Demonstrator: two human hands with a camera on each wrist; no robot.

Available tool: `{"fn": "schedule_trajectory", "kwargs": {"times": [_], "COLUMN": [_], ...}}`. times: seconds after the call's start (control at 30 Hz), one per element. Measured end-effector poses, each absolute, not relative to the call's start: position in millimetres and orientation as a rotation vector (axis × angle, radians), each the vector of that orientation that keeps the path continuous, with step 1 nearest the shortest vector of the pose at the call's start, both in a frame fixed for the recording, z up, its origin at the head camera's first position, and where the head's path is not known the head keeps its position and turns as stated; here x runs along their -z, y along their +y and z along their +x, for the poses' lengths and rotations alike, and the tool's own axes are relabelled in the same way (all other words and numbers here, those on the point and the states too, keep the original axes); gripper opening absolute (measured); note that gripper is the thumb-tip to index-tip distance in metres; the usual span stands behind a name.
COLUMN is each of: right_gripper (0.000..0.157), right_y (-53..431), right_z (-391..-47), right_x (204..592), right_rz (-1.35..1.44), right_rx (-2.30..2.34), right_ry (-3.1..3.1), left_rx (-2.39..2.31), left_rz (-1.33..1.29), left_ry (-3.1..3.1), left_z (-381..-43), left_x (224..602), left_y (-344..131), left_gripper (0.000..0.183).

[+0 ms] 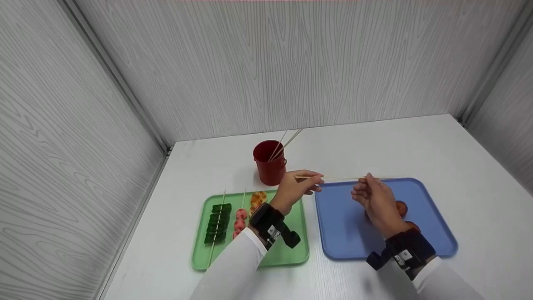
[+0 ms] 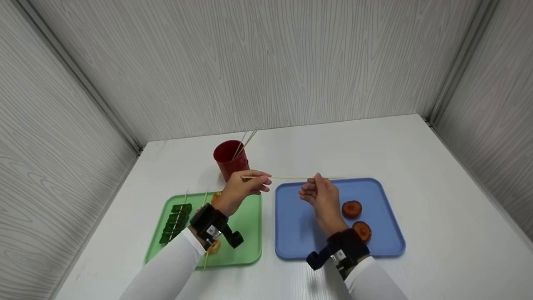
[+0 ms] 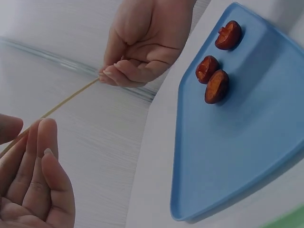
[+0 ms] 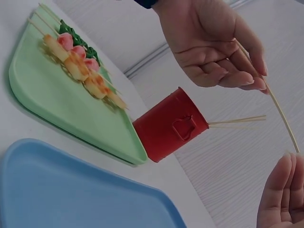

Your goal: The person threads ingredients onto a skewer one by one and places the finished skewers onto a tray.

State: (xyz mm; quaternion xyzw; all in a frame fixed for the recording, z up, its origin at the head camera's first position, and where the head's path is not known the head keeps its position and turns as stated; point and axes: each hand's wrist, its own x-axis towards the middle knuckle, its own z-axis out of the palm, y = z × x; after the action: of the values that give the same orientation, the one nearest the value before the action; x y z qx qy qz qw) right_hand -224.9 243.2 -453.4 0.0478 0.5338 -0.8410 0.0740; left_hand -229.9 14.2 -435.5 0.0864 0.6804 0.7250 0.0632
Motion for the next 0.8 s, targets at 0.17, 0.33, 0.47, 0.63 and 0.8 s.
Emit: {"fn": "schedule_trajectory", "kwargs": {"times": [0.17, 0.33, 0.47, 0.63, 0.8], "right_gripper": [0.029, 0.028, 0.03, 0.032, 0.037], "right_y": [249.8, 254.4, 258.4, 261.4, 260.5], "right_z": [-229.5, -232.8, -233.9, -235.2, -235.5], "right_x": [452.2, 454.9, 458.1, 459.2, 459.4], "right_rz": [0.137, 0.088, 0.066, 0.004, -0.124], "right_rx": [2.489, 2.387, 2.298, 2.201, 2.076], "right_ry": [1.686, 1.82, 1.915, 2.02, 2.155], "left_rx": [-2.131, -1.901, -1.748, -1.608, -1.481], "left_rz": [0.324, 0.392, 0.449, 0.492, 0.507], "left_ry": [2.047, 2.047, 2.033, 2.047, 2.081], "left_z": [-228.7, -225.9, -222.7, -218.1, -212.0], "left_x": [434.1, 436.0, 440.1, 444.2, 451.1], "left_y": [3.3, -0.9, 2.8, 8.1, 14.8], "left_gripper": [0.026, 0.03, 0.028, 0.023, 0.022]}}
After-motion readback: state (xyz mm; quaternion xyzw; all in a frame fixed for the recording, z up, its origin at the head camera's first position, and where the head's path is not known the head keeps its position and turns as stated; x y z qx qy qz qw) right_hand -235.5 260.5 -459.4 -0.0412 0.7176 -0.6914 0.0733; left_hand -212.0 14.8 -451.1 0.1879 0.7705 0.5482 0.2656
